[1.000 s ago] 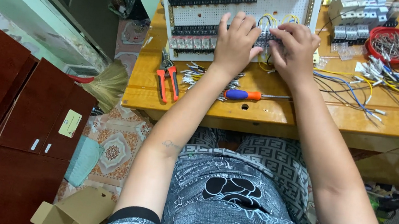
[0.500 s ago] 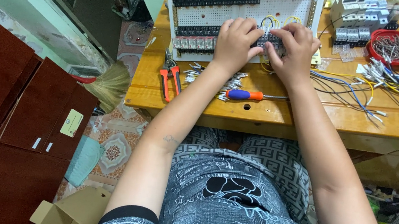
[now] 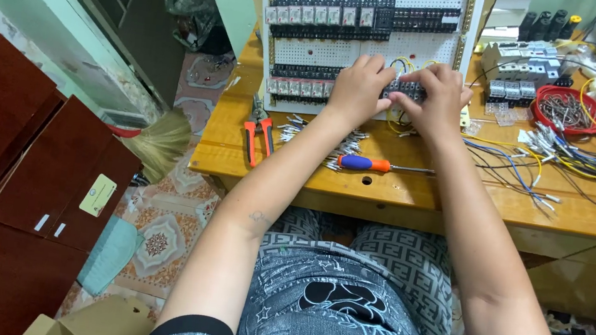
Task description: The person connects wires to an electrical panel using a screwdriver. They insert wire ends into terminal blocks and tighten the screws to secure the connections.
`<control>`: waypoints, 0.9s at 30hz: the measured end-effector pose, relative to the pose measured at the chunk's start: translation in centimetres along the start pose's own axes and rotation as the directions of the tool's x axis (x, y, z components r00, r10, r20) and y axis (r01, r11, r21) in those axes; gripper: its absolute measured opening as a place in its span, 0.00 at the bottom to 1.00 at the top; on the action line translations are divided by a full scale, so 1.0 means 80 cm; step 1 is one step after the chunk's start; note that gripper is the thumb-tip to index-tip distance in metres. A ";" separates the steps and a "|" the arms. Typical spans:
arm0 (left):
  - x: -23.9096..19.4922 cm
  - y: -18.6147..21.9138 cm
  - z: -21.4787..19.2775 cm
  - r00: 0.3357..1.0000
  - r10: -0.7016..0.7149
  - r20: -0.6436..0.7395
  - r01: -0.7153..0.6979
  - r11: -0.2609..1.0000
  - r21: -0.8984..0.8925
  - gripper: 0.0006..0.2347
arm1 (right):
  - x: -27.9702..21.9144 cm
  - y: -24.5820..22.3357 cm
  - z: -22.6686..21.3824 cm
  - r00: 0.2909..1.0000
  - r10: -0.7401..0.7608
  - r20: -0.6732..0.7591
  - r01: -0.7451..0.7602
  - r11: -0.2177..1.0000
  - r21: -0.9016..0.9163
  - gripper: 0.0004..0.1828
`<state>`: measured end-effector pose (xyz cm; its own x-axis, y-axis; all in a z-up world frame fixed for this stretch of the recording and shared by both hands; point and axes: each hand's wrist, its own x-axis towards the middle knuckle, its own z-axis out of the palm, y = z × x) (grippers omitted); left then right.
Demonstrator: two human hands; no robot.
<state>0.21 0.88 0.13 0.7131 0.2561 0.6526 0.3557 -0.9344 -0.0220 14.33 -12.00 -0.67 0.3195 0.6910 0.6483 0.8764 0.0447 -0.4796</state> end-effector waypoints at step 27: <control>0.033 0.012 0.001 0.959 -0.087 0.269 0.068 0.995 0.079 0.14 | 0.031 0.005 -0.012 0.952 0.155 0.264 -0.132 0.986 -0.103 0.16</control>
<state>2.50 0.67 1.77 0.8157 0.3931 0.4244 0.4497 -0.8924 -0.0376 15.80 -10.94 1.33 0.3448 0.8551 0.3871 0.8590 -0.1212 -0.4975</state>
